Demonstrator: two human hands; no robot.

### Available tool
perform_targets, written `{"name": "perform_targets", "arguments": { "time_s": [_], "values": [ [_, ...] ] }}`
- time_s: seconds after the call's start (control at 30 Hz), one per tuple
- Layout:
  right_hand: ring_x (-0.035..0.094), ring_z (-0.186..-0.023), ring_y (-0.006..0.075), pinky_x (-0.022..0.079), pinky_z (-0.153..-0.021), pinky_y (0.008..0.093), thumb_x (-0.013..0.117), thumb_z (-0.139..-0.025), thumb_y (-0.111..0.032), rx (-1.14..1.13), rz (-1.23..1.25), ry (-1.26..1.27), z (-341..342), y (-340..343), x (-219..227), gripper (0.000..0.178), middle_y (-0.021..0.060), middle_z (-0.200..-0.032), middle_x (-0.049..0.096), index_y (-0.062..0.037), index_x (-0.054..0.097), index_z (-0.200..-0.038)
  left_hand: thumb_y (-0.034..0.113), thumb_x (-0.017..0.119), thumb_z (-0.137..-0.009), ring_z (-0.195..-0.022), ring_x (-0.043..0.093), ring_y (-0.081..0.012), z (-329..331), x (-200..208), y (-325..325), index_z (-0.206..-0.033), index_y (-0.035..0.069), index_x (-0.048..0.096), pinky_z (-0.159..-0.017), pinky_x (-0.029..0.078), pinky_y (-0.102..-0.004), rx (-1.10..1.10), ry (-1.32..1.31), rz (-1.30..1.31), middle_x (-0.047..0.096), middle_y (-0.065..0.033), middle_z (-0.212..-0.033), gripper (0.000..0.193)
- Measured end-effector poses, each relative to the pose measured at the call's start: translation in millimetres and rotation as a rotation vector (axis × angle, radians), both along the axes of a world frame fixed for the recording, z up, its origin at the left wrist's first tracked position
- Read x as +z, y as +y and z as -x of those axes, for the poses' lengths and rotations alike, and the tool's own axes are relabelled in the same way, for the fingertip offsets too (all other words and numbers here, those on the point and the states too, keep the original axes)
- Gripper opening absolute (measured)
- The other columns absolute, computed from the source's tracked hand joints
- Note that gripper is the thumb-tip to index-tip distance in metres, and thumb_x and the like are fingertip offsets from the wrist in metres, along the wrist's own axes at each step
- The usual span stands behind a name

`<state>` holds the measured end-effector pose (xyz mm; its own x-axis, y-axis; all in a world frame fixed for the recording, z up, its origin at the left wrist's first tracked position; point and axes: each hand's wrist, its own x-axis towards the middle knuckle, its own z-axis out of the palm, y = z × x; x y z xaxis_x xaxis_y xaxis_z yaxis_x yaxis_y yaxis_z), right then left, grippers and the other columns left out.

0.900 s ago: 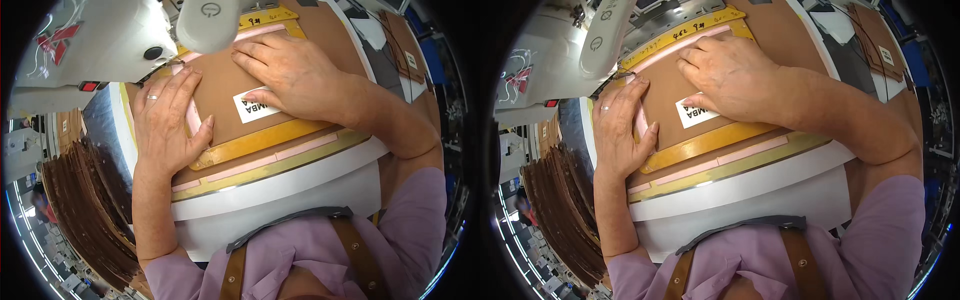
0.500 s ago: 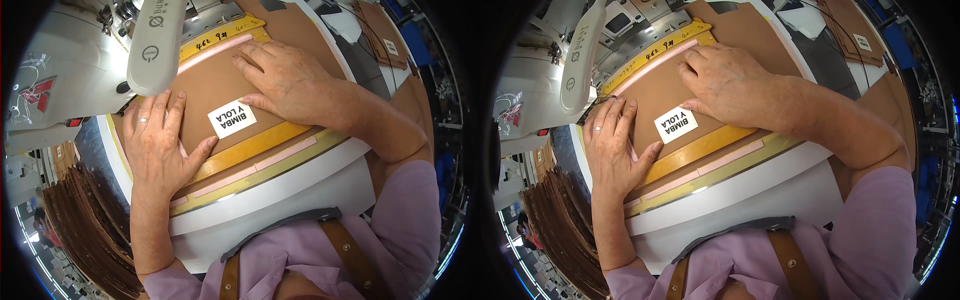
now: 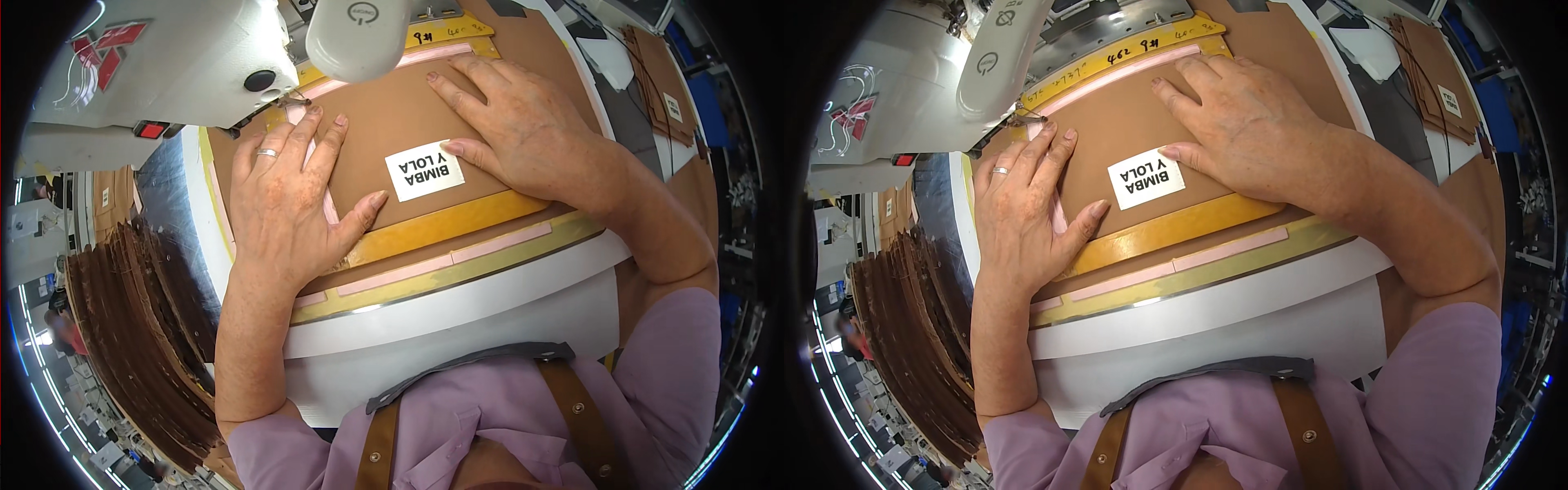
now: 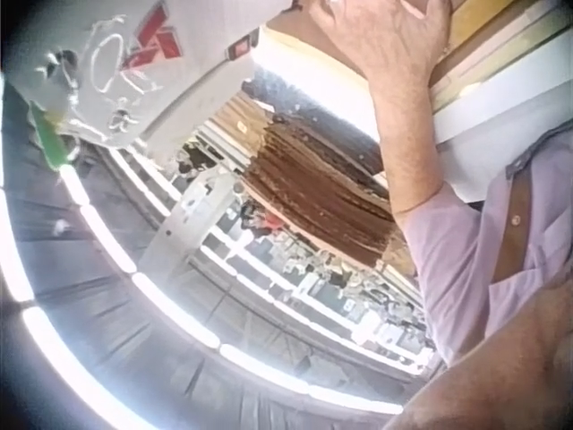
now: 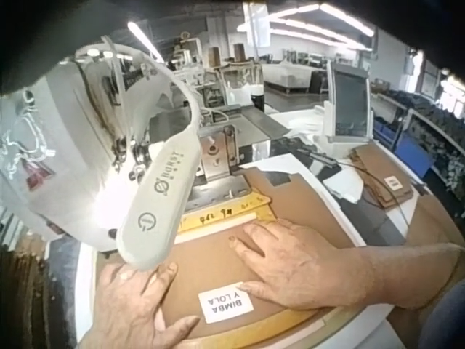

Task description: Aligning and sewing a leather pocket or label onto a leather bag panel using an industrial sewing machine.

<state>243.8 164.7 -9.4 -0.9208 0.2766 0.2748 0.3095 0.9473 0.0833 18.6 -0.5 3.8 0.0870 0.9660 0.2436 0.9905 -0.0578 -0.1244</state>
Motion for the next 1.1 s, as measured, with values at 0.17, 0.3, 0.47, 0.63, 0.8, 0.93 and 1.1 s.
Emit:
{"name": "perform_targets", "arguments": {
  "time_s": [0.17, 0.3, 0.47, 0.63, 0.8, 0.93, 1.1],
  "values": [
    [0.06, -0.116, 0.0272, 0.052, -0.098, 0.038, 0.064, -0.096, -0.043, 0.01, 0.002, 0.016, -2, 0, -2, 0.057, 0.0153, -0.12, 0.06, 0.0, 0.063, -0.133, 0.058, 0.067, -0.085, -0.123, 0.055, -0.0347, -1, 0, -2, -0.135, 0.006, 0.064, -0.109, 0.036, -0.0505, -0.006, 0.008, 0.0, 0.063, -0.0169, -0.135, 0.072],
    [0.059, -0.117, 0.0276, 0.052, -0.099, 0.0387, 0.063, -0.097, -0.043, 0.03, 0.021, 0.025, -1, 1, -2, 0.057, 0.0155, -0.121, 0.06, 0.0001, 0.062, -0.134, 0.055, 0.069, -0.084, -0.12, 0.056, -0.0346, -1, 0, -4, -0.136, 0.006, 0.063, -0.107, 0.037, -0.05, -0.001, 0.009, 0.007, 0.062, -0.0171, -0.135, 0.072],
    [0.057, -0.12, 0.0281, 0.051, -0.1, 0.0402, 0.062, -0.097, -0.044, 0.024, 0.037, -0.014, 1, 0, -2, 0.059, 0.0167, -0.125, 0.06, -0.0005, 0.06, -0.137, 0.053, 0.069, -0.084, -0.12, 0.055, -0.0353, 4, 1, -7, -0.137, 0.006, 0.062, -0.107, 0.037, -0.0495, 0.005, 0.0, 0.033, 0.061, -0.0171, -0.137, 0.071],
    [0.057, -0.121, 0.0288, 0.051, -0.1, 0.0409, 0.06, -0.099, -0.047, 0.029, 0.054, -0.029, 7, -3, -1, 0.061, 0.0171, -0.125, 0.06, -0.0004, 0.059, -0.137, 0.051, 0.069, -0.085, -0.12, 0.055, -0.0359, 11, 1, -13, -0.139, 0.006, 0.061, -0.107, 0.037, -0.0492, 0.013, -0.019, 0.034, 0.06, -0.0169, -0.139, 0.071],
    [0.057, -0.122, 0.0283, 0.05, -0.1, 0.0409, 0.059, -0.099, -0.048, 0.085, 0.055, 0.032, 15, -5, -3, 0.061, 0.0181, -0.125, 0.061, 0.0009, 0.059, -0.136, 0.049, 0.07, -0.084, -0.121, 0.054, -0.0366, 22, 4, -23, -0.142, 0.008, 0.059, -0.108, 0.036, -0.0497, 0.052, -0.017, 0.07, 0.058, -0.0167, -0.142, 0.071],
    [0.054, -0.127, 0.0273, 0.047, -0.104, 0.0424, 0.057, -0.1, -0.05, 0.096, 0.079, 0.015, 21, -7, -4, 0.061, 0.017, -0.129, 0.061, 0.0016, 0.06, -0.134, 0.047, 0.069, -0.085, -0.121, 0.054, -0.0373, 33, 5, -31, -0.144, 0.009, 0.057, -0.11, 0.035, -0.0503, 0.052, -0.011, 0.087, 0.057, -0.0153, -0.146, 0.071],
    [0.049, -0.132, 0.0251, 0.043, -0.105, 0.0419, 0.055, -0.101, -0.053, 0.153, -0.017, 0.052, 30, -4, -5, 0.062, 0.0137, -0.135, 0.061, 0.0006, 0.062, -0.132, 0.049, 0.071, -0.084, -0.124, 0.054, -0.0331, 47, 5, -42, -0.139, 0.012, 0.063, -0.111, 0.033, -0.0512, 0.09, -0.004, 0.078, 0.059, -0.0125, -0.143, 0.067]
  ]
}}
